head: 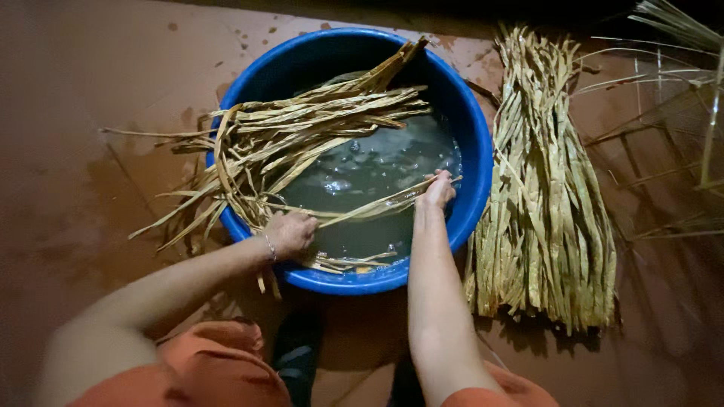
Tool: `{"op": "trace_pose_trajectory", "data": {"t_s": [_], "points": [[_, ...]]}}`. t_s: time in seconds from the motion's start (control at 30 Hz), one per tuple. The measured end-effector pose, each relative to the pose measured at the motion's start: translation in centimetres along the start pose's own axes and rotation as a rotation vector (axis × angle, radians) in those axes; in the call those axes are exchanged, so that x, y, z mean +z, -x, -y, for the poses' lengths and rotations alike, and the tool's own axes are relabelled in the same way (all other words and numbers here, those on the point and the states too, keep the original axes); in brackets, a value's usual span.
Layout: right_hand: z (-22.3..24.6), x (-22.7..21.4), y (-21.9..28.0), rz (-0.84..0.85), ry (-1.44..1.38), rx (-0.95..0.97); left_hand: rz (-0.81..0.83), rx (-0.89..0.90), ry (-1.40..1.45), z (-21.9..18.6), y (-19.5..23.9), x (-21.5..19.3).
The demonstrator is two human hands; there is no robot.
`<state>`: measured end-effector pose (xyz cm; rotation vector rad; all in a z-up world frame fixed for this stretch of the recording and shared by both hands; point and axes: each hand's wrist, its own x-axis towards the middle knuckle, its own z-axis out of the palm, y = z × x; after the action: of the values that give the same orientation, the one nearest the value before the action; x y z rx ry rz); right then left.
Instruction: The person repeatedly submerges and agitates dried plant strips in a blue basin of water. They handle the strips by hand, pulling them from the water and placing them back in to ensure saturation, while a larger bundle of dry strips rests on the floor nearby.
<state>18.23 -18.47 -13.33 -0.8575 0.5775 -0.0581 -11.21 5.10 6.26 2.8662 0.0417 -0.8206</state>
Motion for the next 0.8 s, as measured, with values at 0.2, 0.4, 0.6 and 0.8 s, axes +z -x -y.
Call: {"op": "trace_pose_trajectory", "data": {"t_s": [0.2, 0.4, 0.6, 0.8], "points": [[1.6, 1.0, 3.7, 0.161, 0.162, 0.335, 0.242, 0.101, -0.010, 1.9, -5.3, -1.4], [0.4, 1.5, 5.2, 0.286, 0.401, 0.270, -0.301, -0.113, 0.016, 3.3, -13.6, -9.5], [1.1, 0.8, 4.7, 0.268, 0.473, 0.266, -0.860, -0.064, -0.107, 5.5, -18.6, -8.8], [3.8, 2.6, 7.4, 0.257, 0.308, 0.359, -0.891, 0.091, -0.193, 5.9, -21.9, -6.4]]}}
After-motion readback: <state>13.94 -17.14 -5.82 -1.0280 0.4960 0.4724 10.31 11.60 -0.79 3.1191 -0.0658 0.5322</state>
